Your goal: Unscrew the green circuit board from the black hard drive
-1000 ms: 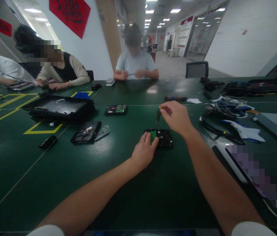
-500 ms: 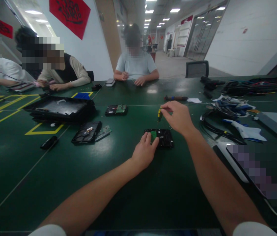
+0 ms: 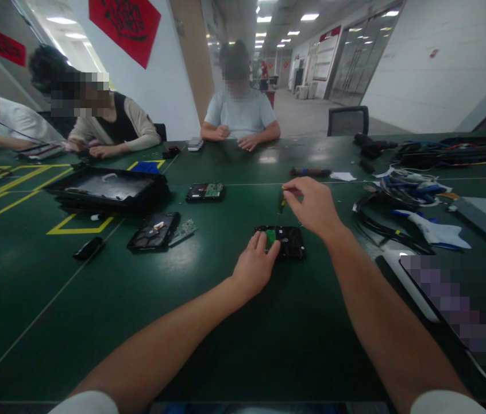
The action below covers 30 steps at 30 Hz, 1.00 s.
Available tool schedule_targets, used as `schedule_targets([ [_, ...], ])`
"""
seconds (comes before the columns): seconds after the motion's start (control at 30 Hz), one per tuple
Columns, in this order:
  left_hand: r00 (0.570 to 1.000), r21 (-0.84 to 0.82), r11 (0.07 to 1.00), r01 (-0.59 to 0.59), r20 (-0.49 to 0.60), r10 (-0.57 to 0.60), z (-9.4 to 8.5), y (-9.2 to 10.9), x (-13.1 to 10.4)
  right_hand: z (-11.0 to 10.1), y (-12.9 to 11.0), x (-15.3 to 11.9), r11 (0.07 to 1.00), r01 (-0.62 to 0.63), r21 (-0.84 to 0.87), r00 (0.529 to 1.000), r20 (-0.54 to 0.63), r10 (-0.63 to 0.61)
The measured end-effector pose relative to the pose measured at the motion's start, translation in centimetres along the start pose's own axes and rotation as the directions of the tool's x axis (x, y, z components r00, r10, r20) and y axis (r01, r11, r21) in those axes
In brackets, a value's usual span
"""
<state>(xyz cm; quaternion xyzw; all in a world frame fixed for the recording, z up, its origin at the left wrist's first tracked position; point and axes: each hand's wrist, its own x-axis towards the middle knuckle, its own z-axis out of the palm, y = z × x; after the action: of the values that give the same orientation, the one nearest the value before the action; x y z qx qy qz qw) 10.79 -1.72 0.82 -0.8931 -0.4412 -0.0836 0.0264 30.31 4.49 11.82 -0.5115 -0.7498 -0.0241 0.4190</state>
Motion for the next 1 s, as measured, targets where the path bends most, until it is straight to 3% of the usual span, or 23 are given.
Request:
schedule_targets([
  [0.17,1.0,0.006,1.0,-0.003,0.002,0.003,-0.03,0.02,0.01,0.19,-0.1,-0.02,0.995,-0.074,0.061,0.997,-0.005,0.075],
  [0.43,1.0,0.006,1.0,0.0,0.007,0.0,-0.24,0.04,-0.03,0.12,-0.2,0.07,1.0,0.021,0.021,1.0,-0.002,-0.021],
  [0.67,1.0,0.008,1.0,0.007,0.01,-0.007,-0.19,0.06,-0.03,0.18,-0.13,0.04,0.998,-0.047,0.031,0.999,-0.001,0.047],
  [1.0,1.0,0.007,1.0,-0.003,0.006,0.003,0.04,-0.07,0.03,0.3,0.2,0.02,1.0,-0.007,-0.002,1.0,0.001,0.007],
])
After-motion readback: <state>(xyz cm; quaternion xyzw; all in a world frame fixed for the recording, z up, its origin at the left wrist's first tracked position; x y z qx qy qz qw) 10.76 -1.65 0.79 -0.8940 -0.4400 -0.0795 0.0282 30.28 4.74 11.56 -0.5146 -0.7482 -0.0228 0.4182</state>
